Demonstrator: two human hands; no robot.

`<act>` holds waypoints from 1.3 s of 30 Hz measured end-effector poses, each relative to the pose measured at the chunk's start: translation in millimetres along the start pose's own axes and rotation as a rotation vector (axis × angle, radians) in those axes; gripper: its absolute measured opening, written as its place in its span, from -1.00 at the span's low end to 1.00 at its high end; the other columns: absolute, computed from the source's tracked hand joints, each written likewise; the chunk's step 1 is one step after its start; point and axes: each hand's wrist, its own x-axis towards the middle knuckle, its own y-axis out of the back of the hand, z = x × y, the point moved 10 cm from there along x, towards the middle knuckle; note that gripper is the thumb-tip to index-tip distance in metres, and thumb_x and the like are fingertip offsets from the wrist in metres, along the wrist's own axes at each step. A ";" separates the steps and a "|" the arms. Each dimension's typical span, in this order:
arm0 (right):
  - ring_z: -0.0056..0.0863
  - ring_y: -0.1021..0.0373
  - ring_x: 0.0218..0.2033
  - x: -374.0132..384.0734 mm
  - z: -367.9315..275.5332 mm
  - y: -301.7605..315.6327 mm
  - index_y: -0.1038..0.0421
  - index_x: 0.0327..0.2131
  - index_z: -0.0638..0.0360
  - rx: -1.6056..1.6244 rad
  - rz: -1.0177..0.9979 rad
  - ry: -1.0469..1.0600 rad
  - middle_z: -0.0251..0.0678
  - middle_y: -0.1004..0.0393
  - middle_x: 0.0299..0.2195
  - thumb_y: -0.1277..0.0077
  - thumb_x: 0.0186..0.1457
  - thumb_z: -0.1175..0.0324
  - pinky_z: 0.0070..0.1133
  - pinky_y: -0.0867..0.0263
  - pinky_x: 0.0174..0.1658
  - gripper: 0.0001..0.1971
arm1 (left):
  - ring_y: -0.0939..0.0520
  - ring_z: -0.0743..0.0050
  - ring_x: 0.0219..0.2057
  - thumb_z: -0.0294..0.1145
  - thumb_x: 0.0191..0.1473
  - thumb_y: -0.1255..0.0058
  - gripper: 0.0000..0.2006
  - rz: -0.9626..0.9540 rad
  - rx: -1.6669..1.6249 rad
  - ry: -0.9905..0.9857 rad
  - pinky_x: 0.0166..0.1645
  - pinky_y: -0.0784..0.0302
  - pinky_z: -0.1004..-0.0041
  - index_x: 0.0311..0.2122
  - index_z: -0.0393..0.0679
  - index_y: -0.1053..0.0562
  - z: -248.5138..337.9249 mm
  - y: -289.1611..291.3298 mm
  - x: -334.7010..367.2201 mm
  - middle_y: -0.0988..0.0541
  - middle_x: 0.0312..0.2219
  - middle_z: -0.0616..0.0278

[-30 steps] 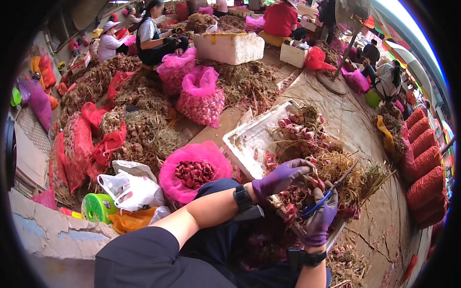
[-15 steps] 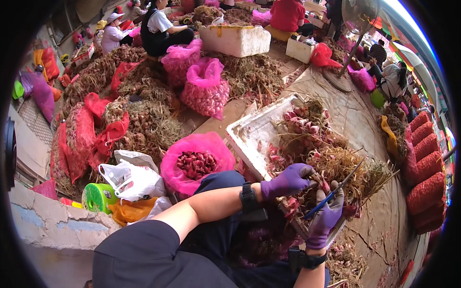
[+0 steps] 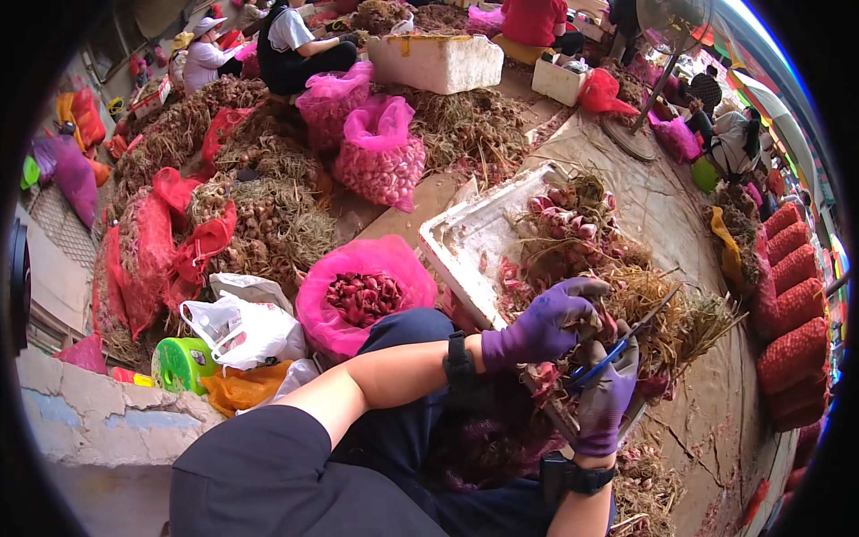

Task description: The person picks up shallots from a pile, trims the roots and stems using shears, and drops the cleaned bulbs into a pink mesh bag.

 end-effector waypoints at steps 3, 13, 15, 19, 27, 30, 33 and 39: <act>-0.59 -0.42 -0.25 6.1 -8.6 20.0 -0.21 0.03 0.26 -0.212 0.075 0.160 -0.30 -0.43 -0.20 -0.03 0.09 0.59 -0.67 -0.39 -0.22 -0.59 | -0.40 0.06 0.08 -0.56 -0.12 -0.16 -0.84 -0.001 -0.127 0.068 0.12 -0.30 0.23 -0.35 -0.21 -0.47 -10.6 -12.3 -0.1 -0.44 -0.02 0.02; -0.74 -0.36 -0.37 14.9 12.8 27.6 -0.28 -0.01 0.24 -0.026 0.125 0.006 -0.48 -0.41 -0.29 -0.10 -0.03 0.62 -0.76 -0.33 -0.33 -0.54 | -0.38 0.28 0.08 -0.48 0.10 0.03 -0.57 0.047 0.620 0.199 0.16 -0.30 0.39 0.09 -0.32 -0.28 -40.3 41.2 5.3 -0.39 0.00 0.02; -0.74 -0.36 -0.35 14.8 10.4 33.3 -0.27 0.00 0.24 -0.073 0.131 0.031 -0.47 -0.42 -0.27 -0.10 -0.03 0.62 -0.76 -0.33 -0.31 -0.54 | -0.36 0.29 0.10 -0.47 0.13 0.05 -0.57 0.094 0.544 0.100 0.17 -0.28 0.39 0.10 -0.34 -0.26 -23.6 28.1 2.1 -0.38 0.00 0.02; -0.75 -0.36 -0.33 11.9 3.8 11.6 -0.25 0.01 0.26 -0.091 -0.005 0.078 -0.45 -0.44 -0.25 -0.10 -0.02 0.62 -0.76 -0.33 -0.27 -0.52 | -0.48 0.45 -0.03 -0.47 0.12 -0.01 -0.63 -0.136 -0.438 0.617 0.07 -0.38 0.47 0.03 -0.33 -0.32 -58.2 -17.1 -20.7 -0.48 -0.11 0.13; -0.77 -0.35 -0.32 4.3 -6.7 7.3 -0.26 0.00 0.28 -0.022 -0.032 0.055 -0.45 -0.43 -0.27 -0.10 -0.02 0.61 -0.77 -0.32 -0.23 -0.55 | -0.55 0.44 -0.11 -0.60 0.08 -0.03 -0.72 -0.199 -0.372 0.346 0.00 -0.46 0.53 -0.06 -0.28 -0.43 -17.3 -19.1 -3.0 -0.53 -0.24 0.25; -0.81 -0.32 -0.35 2.0 -12.5 5.9 -0.31 -0.05 0.28 -0.301 -0.016 0.140 -0.50 -0.41 -0.32 -0.11 -0.02 0.61 -0.77 -0.31 -0.26 -0.59 | -0.56 0.45 -0.18 -0.62 0.01 -0.09 -0.75 -0.272 -0.138 0.168 -0.10 -0.48 0.52 -0.14 -0.24 -0.51 -15.8 -18.9 -4.7 -0.52 -0.27 0.21; -0.80 -0.33 -0.37 -0.2 -10.5 5.1 -0.33 -0.06 0.25 -0.328 0.023 0.135 -0.52 -0.41 -0.34 -0.10 -0.04 0.62 -0.75 -0.31 -0.25 -0.59 | -0.55 0.43 -0.30 -0.58 -0.02 -0.12 -0.82 -0.212 -0.040 0.136 -0.17 -0.48 0.51 -0.23 -0.25 -0.54 -11.3 -17.2 -4.5 -0.52 -0.34 0.20; -0.78 -0.33 -0.39 -5.1 0.9 6.9 -0.36 -0.09 0.18 -0.476 0.073 0.179 -0.52 -0.42 -0.38 -0.10 -0.09 0.61 -0.74 -0.31 -0.25 -0.59 | -0.57 0.36 -0.34 -0.49 0.02 -0.09 -0.94 -0.209 0.139 0.193 -0.22 -0.49 0.42 -0.38 -0.23 -0.49 -16.0 -11.6 -3.5 -0.52 -0.48 0.24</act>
